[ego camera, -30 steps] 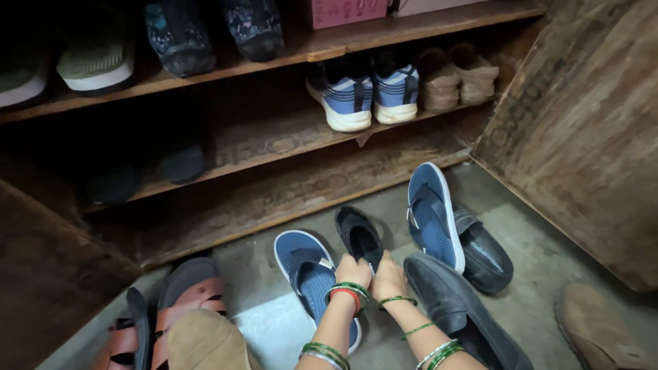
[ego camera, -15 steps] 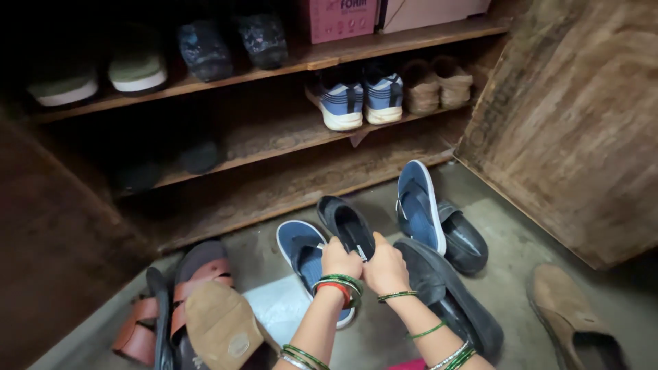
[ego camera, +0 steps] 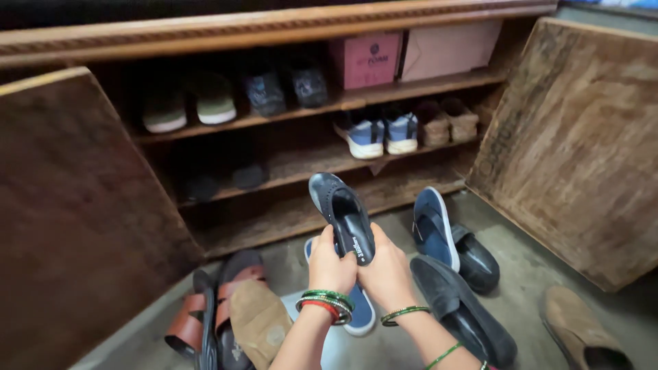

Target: The person removes various shoes from a wooden shoe cabinet and rearranges them neatly on the shelves. They handle sneakers, sandals, and flats, placing them in pairs and aligning them on the shelves.

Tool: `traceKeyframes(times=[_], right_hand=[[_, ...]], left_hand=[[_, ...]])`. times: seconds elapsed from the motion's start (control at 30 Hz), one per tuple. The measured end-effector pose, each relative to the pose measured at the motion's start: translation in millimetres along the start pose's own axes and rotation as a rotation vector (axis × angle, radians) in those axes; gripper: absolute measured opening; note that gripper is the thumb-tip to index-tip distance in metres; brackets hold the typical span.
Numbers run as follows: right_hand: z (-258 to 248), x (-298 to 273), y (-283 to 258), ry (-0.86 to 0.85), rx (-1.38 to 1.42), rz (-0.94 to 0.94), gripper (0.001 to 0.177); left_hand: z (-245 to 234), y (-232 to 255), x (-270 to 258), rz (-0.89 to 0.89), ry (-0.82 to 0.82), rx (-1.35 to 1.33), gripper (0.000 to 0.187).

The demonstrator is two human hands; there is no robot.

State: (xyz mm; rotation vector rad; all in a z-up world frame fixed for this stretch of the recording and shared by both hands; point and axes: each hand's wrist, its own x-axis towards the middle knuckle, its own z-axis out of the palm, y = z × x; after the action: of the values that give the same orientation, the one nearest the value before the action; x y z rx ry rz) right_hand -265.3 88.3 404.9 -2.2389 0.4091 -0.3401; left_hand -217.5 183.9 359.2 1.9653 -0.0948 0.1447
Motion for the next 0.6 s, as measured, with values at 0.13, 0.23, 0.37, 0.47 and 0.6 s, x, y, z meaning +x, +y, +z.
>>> traceKeyframes(times=[0.13, 0.23, 0.37, 0.47, 0.6], right_hand=[[2.7, 16.6, -26.7, 0.011, 0.04, -0.075, 0.054], [15.8, 39.7, -33.4, 0.031, 0.009, -0.168, 0.051], [38.7, 84.8, -36.2, 0.013, -0.033, -0.176, 0.042], [57.7, 122.2, -36.9, 0.02, -0.059, -0.209, 0.047], [76.1, 183.7, -49.3, 0.022, -0.065, -0.165, 0.042]], left_hand=[[-18.0, 6.3, 26.9, 0.028, 0.025, -0.011, 0.064], [-20.5, 0.3, 58.7, -0.005, 0.011, -0.024, 0.069], [-17.6, -9.8, 109.4, -0.022, 0.032, 0.034, 0.072], [-11.8, -18.5, 151.3, -0.046, 0.024, 0.04, 0.069], [-3.5, -25.9, 220.1, -0.051, 0.006, -0.013, 0.07]])
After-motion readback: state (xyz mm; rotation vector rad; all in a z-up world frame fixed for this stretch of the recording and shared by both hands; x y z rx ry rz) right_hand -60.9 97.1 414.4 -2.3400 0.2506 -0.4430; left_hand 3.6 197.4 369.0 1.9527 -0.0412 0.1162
